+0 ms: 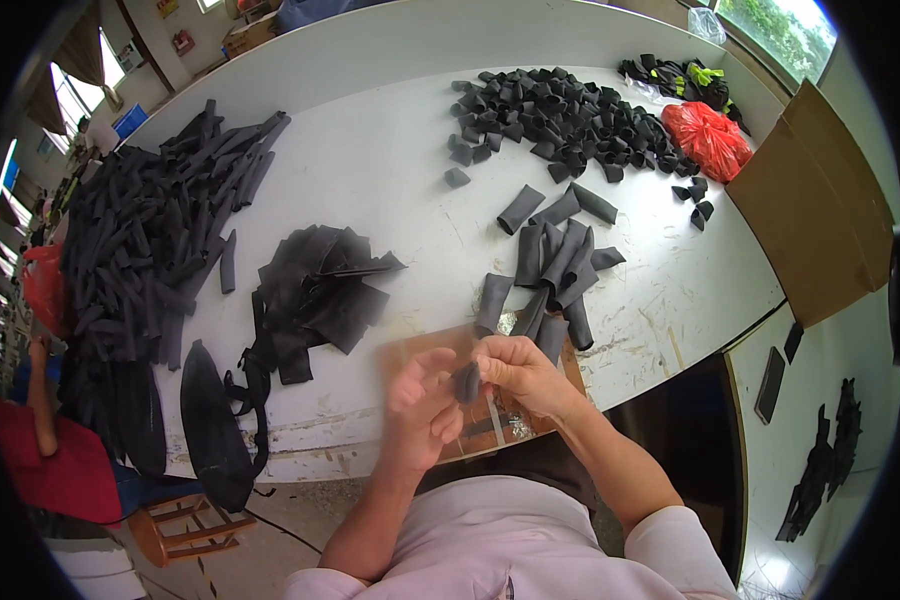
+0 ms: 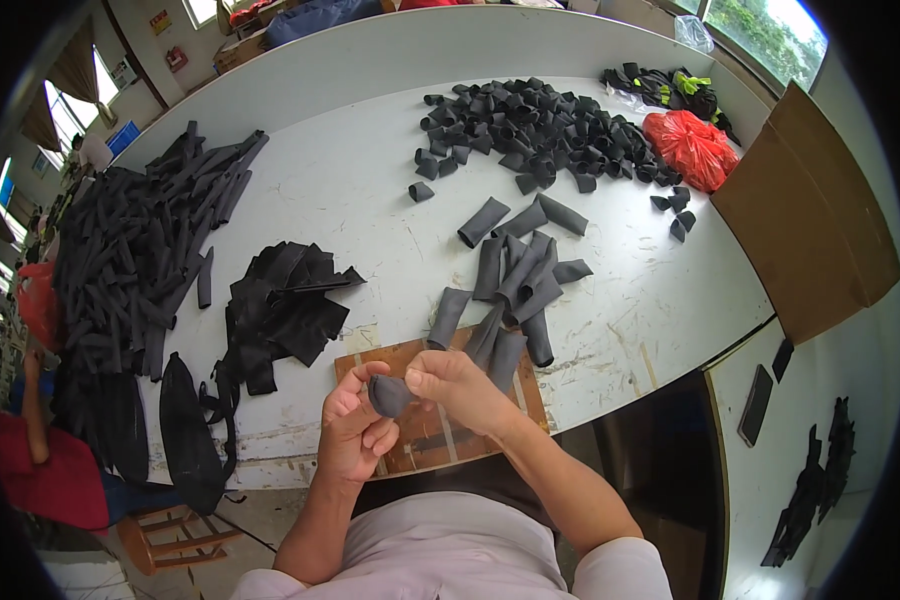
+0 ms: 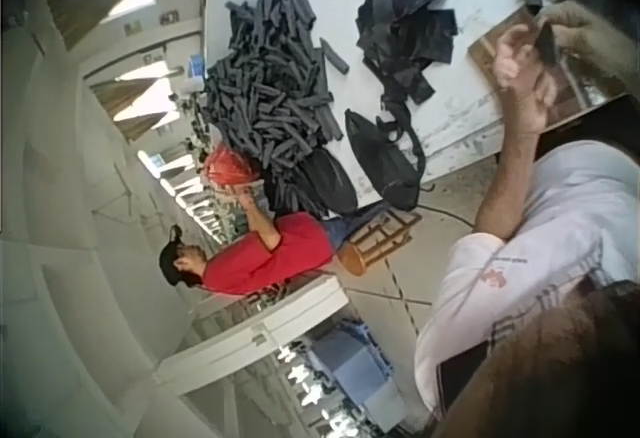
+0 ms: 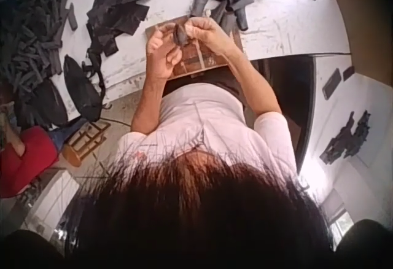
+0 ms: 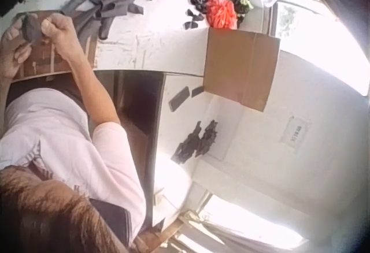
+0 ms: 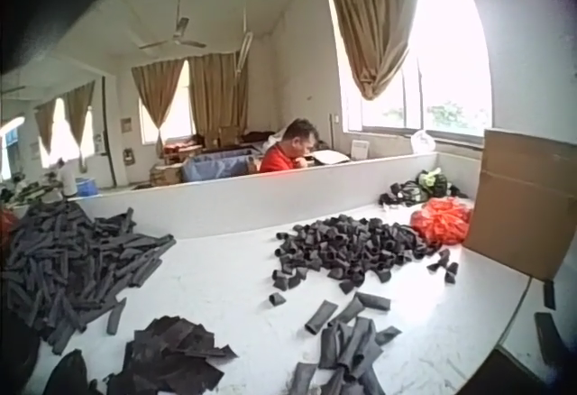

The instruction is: Applying adhesive to black foam strips using a small applicator and pressing them into shape.

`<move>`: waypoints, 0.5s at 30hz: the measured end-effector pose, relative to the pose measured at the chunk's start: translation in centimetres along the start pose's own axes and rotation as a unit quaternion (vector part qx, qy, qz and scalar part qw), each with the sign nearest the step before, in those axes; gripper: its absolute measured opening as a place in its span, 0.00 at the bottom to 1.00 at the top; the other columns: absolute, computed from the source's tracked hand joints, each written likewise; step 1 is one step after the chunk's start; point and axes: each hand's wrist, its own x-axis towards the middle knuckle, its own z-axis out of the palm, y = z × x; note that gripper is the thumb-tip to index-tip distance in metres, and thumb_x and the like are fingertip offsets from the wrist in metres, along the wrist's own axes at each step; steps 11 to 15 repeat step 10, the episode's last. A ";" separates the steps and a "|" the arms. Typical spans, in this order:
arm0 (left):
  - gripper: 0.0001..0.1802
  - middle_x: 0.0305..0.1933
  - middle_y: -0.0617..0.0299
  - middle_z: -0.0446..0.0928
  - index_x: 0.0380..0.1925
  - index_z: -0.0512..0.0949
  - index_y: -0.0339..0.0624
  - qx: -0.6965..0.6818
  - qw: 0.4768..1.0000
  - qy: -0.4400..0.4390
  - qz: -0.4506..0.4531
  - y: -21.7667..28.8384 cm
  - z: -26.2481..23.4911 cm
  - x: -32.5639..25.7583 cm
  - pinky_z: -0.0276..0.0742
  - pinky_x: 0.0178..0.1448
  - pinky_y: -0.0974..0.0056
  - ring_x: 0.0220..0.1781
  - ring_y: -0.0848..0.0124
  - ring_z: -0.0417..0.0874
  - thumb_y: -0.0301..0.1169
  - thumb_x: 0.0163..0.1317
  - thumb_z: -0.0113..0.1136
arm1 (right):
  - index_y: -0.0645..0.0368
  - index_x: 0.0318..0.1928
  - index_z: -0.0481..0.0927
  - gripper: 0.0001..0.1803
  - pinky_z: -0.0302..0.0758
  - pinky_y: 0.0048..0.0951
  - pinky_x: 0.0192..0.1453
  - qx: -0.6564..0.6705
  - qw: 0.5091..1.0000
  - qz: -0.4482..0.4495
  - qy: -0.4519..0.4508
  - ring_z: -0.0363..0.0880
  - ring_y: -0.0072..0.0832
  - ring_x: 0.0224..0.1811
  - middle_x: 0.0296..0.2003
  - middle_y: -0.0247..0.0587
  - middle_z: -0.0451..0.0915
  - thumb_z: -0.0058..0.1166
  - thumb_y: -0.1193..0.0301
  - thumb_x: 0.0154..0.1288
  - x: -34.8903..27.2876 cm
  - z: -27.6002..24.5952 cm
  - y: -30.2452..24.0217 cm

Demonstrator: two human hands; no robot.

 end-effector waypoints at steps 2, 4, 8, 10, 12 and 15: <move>0.19 0.28 0.61 0.74 0.47 0.63 0.34 0.082 0.996 0.008 0.043 0.5 1.3 0.2 0.65 0.20 0.77 0.17 0.80 0.66 0.27 0.57 0.55 | 0.61 0.26 0.71 0.16 0.64 0.18 0.29 0.010 1.000 0.005 -0.001 0.65 0.15 0.25 0.23 0.28 0.69 0.49 0.60 0.62 -0.2 -0.1 -0.1; 0.18 0.29 0.59 0.74 0.45 0.66 0.35 0.439 0.835 0.049 0.327 0.7 1.7 0.8 0.70 0.35 0.74 0.32 0.74 0.73 0.30 0.56 0.56 | 0.62 0.28 0.72 0.18 0.66 0.20 0.30 -0.115 0.992 0.025 0.034 0.67 0.18 0.25 0.21 0.30 0.69 0.48 0.58 0.62 -0.6 -0.1 -1.2; 0.22 0.56 0.54 0.63 0.51 0.67 0.39 0.479 0.785 -0.159 0.360 1.5 -0.4 2.3 0.67 0.49 0.64 0.52 0.70 0.66 0.33 0.57 0.56 | 0.61 0.36 0.74 0.17 0.66 0.18 0.31 -0.170 0.973 -0.077 0.138 0.67 0.17 0.26 0.24 0.29 0.71 0.46 0.58 0.64 -1.3 0.6 -2.0; 0.23 0.61 0.55 0.56 0.53 0.67 0.40 0.330 0.888 -0.161 0.275 1.2 -0.1 1.6 0.59 0.57 0.62 0.56 0.66 0.63 0.33 0.58 0.55 | 0.59 0.46 0.71 0.27 0.69 0.25 0.34 -0.396 0.865 -0.298 0.081 0.70 0.31 0.35 0.38 0.43 0.73 0.43 0.47 0.60 -2.0 0.8 -3.5; 0.23 0.61 0.55 0.56 0.53 0.67 0.40 0.330 0.888 -0.161 0.275 1.2 -0.1 1.6 0.59 0.57 0.62 0.56 0.66 0.63 0.33 0.58 0.55 | 0.59 0.46 0.71 0.27 0.69 0.25 0.34 -0.396 0.865 -0.298 0.081 0.70 0.31 0.35 0.38 0.43 0.73 0.43 0.47 0.60 -2.0 0.8 -3.5; 0.23 0.61 0.55 0.56 0.53 0.67 0.40 0.330 0.888 -0.161 0.275 1.2 -0.1 1.6 0.59 0.57 0.62 0.56 0.66 0.63 0.33 0.58 0.55 | 0.59 0.46 0.71 0.27 0.69 0.25 0.34 -0.396 0.865 -0.298 0.081 0.70 0.31 0.35 0.38 0.43 0.73 0.43 0.47 0.60 -2.0 0.8 -3.5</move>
